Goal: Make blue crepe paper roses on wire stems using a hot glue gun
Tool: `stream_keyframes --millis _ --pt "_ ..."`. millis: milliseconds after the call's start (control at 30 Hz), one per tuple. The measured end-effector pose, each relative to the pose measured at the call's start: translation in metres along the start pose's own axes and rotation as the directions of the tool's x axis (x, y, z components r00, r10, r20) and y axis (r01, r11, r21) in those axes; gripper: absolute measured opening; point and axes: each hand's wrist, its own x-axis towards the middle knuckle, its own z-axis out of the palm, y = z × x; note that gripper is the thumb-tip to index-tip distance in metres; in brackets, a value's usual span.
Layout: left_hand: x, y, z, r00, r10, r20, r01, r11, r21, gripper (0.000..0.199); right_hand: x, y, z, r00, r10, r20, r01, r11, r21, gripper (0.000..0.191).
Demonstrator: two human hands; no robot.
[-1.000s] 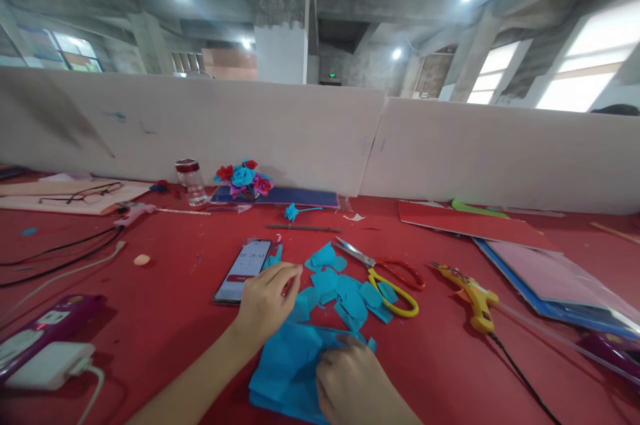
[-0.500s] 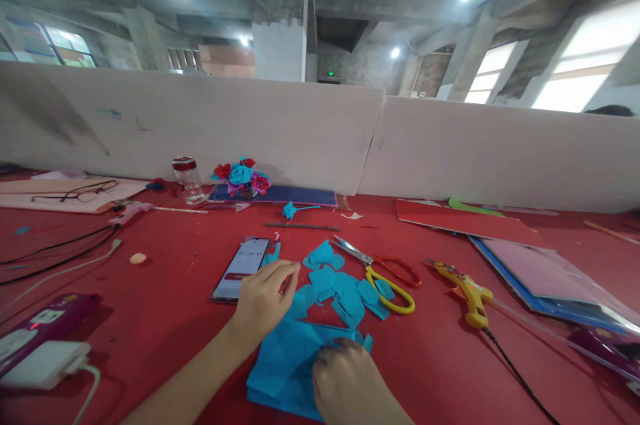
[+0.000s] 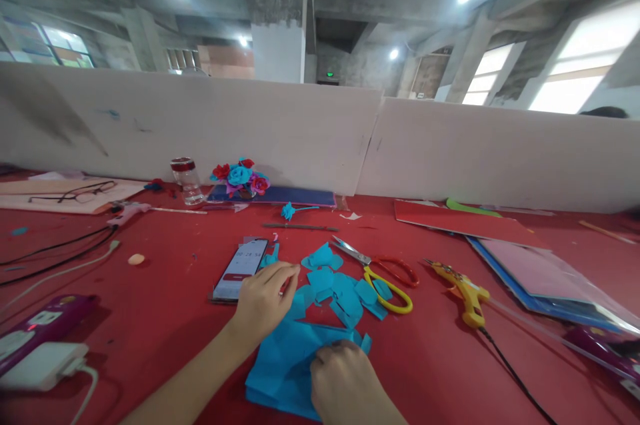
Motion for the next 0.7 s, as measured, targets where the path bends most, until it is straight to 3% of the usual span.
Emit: stream_keyframes --millis 233,367,500,700 --pt "0.000 0.000 -0.001 1.000 0.005 -0.004 -0.005 1.000 0.001 0.014 0.001 0.000 -0.010 0.994 0.063 0.089 -0.068 0.996 0.064 0.018" --pt "0.001 0.000 -0.001 1.000 0.003 -0.005 -0.003 1.000 -0.001 0.014 0.000 0.002 -0.015 0.981 0.152 0.121 -0.174 0.964 0.201 0.018" --pt "0.001 0.001 -0.001 1.000 -0.002 0.002 0.002 1.000 0.001 0.014 0.001 0.018 -0.025 0.951 0.283 0.125 -0.309 0.845 0.436 0.021" --pt "0.001 0.001 -0.002 0.996 0.084 -0.029 -0.082 0.995 0.058 0.014 0.009 0.053 -0.064 0.913 0.407 0.013 -0.289 0.625 0.725 0.023"
